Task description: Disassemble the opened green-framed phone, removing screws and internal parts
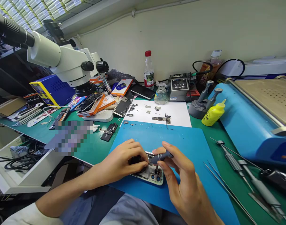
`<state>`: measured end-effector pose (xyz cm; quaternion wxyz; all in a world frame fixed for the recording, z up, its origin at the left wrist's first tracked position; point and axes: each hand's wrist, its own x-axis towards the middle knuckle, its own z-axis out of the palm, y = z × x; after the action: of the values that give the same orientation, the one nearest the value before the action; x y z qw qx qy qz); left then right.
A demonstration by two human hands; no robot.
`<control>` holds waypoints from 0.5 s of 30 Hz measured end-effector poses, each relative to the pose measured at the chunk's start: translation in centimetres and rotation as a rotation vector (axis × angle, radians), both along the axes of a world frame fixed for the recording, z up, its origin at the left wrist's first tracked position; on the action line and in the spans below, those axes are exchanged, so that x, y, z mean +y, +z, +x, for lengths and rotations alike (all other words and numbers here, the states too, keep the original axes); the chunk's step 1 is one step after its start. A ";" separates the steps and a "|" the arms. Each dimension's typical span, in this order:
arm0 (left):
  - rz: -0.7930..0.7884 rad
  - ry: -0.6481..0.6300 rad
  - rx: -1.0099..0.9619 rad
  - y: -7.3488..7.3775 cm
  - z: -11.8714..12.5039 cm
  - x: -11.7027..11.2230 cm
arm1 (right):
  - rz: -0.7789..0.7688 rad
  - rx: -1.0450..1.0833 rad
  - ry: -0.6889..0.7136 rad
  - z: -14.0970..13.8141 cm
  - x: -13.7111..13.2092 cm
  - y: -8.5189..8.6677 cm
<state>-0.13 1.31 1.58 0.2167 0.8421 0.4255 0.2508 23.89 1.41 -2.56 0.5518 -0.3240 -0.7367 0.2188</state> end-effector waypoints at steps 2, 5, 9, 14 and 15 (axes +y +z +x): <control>0.013 -0.010 0.021 0.1 -0.1 0.2 | 0.006 0.028 -0.029 -0.2 0.1 0.8; 0.041 0.046 0.050 0.6 -1.4 1.4 | -0.021 0.121 -0.104 -0.5 0.2 2.2; 0.136 0.288 0.123 1.0 -4.4 4.7 | -0.075 0.255 -0.214 -0.5 0.3 3.0; 0.175 0.320 0.266 0.4 -5.6 7.2 | -0.100 0.248 -0.249 -0.4 0.2 2.6; 0.179 0.308 0.285 0.3 -5.4 7.3 | -0.101 0.249 -0.251 -0.4 0.2 2.6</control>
<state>-5.57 8.57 1.86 0.0379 0.8099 0.5515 0.1961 23.47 1.62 0.03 0.6448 -0.4110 -0.6045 0.2232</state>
